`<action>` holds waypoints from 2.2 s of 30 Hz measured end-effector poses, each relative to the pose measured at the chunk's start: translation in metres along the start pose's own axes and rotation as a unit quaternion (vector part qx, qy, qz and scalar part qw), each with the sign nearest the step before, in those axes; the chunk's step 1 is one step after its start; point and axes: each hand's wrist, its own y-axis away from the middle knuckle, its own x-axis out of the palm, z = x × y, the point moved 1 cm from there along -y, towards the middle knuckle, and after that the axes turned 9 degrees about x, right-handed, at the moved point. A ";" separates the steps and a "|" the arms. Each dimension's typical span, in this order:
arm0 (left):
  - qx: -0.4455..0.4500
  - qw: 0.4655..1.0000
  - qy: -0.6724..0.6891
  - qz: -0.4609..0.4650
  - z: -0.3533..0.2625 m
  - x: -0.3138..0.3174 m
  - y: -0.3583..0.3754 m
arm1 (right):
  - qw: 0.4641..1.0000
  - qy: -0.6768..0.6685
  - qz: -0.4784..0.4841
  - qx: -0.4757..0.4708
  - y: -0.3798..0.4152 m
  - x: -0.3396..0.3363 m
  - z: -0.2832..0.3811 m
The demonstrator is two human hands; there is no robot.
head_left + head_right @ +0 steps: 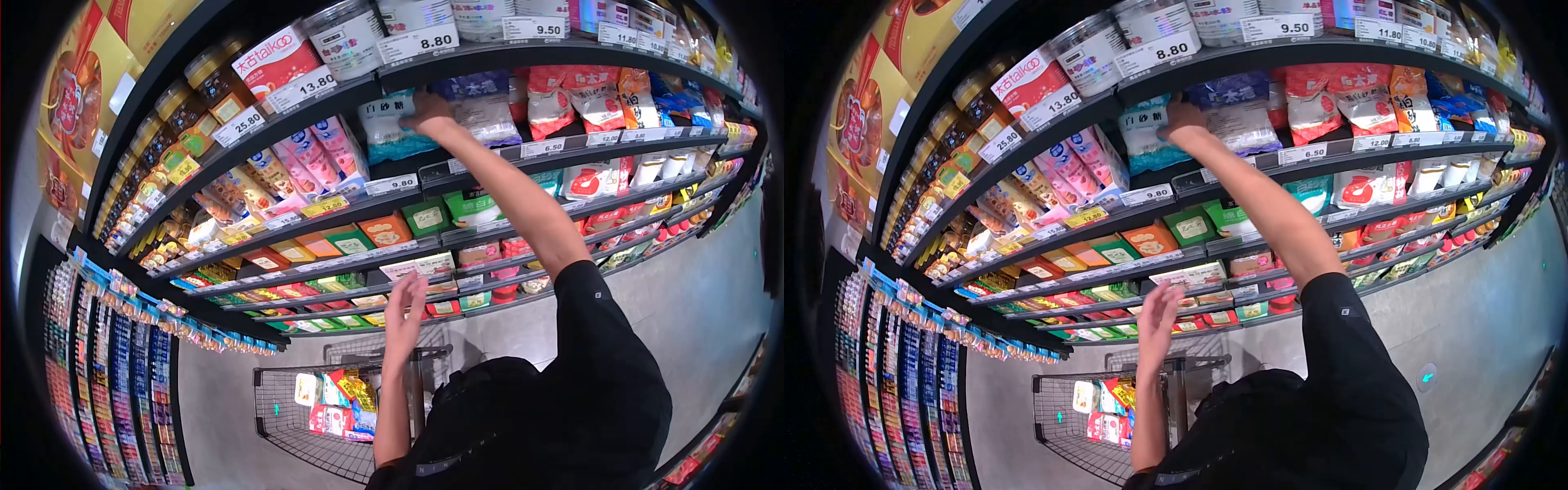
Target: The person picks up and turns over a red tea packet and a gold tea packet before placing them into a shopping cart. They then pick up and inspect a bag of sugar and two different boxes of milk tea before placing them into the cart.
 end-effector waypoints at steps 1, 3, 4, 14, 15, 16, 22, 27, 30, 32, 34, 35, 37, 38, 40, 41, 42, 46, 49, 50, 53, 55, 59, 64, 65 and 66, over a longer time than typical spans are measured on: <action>0.042 0.998 -0.053 0.007 -0.006 0.002 -0.015 | 1.000 0.005 -0.010 0.005 0.007 0.000 0.001; 0.116 0.985 -0.127 0.017 -0.016 0.004 -0.047 | 0.998 0.023 -0.050 -0.013 0.022 -0.001 0.002; 0.147 0.978 -0.147 0.019 -0.025 0.006 -0.063 | 0.998 0.022 -0.053 -0.010 0.024 0.003 0.000; 0.185 0.968 -0.167 -0.016 -0.068 0.029 -0.112 | 0.974 -0.159 -0.061 -0.153 0.088 -0.023 -0.022; 0.156 0.976 -0.151 -0.024 -0.066 0.030 -0.105 | 0.972 -0.182 -0.037 -0.141 0.099 -0.030 -0.024; 0.156 0.976 -0.150 -0.024 -0.055 0.024 -0.097 | 0.973 -0.182 -0.037 -0.141 0.108 -0.029 -0.028; 0.133 0.946 -0.281 -0.087 0.002 -0.041 0.012 | 0.905 -0.338 -0.131 -0.224 0.176 -0.038 -0.052; -0.057 0.905 -0.359 -0.219 0.033 -0.077 0.156 | 0.906 -0.377 -0.089 -0.170 0.226 -0.015 -0.076; -0.134 0.905 -0.323 -0.241 0.032 -0.052 0.212 | 0.911 -0.387 -0.061 -0.129 0.244 0.000 -0.075; -0.221 0.917 -0.250 -0.219 0.045 -0.033 0.241 | 0.904 -0.406 -0.056 -0.124 0.252 0.004 -0.072; -0.250 0.899 -0.318 -0.167 0.069 -0.019 0.265 | 0.903 -0.408 -0.038 -0.132 0.266 0.014 -0.069; -0.366 0.828 -0.417 -0.080 0.075 -0.023 0.273 | 0.902 -0.413 0.001 -0.127 0.275 0.020 -0.069; -0.367 0.830 -0.408 -0.100 0.061 -0.013 0.263 | 0.892 -0.433 0.073 -0.103 0.297 0.035 -0.071; -0.398 0.844 -0.335 -0.132 0.043 -0.005 0.245 | 0.889 -0.436 0.105 -0.089 0.309 0.042 -0.073; -0.400 0.838 -0.341 -0.144 0.047 -0.004 0.249 | 0.892 -0.418 0.139 -0.100 0.334 0.061 -0.080; -0.373 0.827 -0.399 -0.131 0.058 -0.010 0.256 | 0.891 -0.418 0.141 -0.104 0.345 0.063 -0.082; -0.344 0.813 -0.456 -0.116 0.059 -0.010 0.254 | 0.892 -0.411 0.163 -0.092 0.355 0.064 -0.084; -0.311 0.813 -0.474 -0.136 0.060 -0.006 0.255 | 0.894 -0.402 0.178 -0.083 0.364 0.058 -0.089; -0.311 0.815 -0.471 -0.134 0.052 -0.001 0.251 | 0.894 -0.392 0.182 -0.117 0.359 0.056 -0.097; -0.308 0.820 -0.462 -0.138 0.049 0.000 0.250 | 0.894 -0.392 0.180 -0.119 0.361 0.055 -0.097; -0.295 0.827 -0.456 -0.148 0.055 0.001 0.253 | 0.901 -0.363 0.211 -0.109 0.373 0.054 -0.101; -0.298 0.819 -0.468 -0.149 0.056 0.003 0.256 | 0.899 -0.339 0.250 -0.121 0.390 0.061 -0.104; -0.305 0.812 -0.476 -0.145 0.054 0.008 0.258 | 0.887 -0.313 0.291 -0.176 0.439 0.075 -0.100; -0.298 0.813 -0.480 -0.140 0.054 0.022 0.262 | 0.877 -0.273 0.330 -0.218 0.492 0.065 -0.101; -0.296 0.813 -0.483 -0.131 0.054 0.024 0.263 | 0.875 -0.272 0.337 -0.218 0.500 0.063 -0.105; -0.298 0.814 -0.480 -0.130 0.052 0.028 0.264 | 0.873 -0.271 0.342 -0.217 0.506 0.060 -0.108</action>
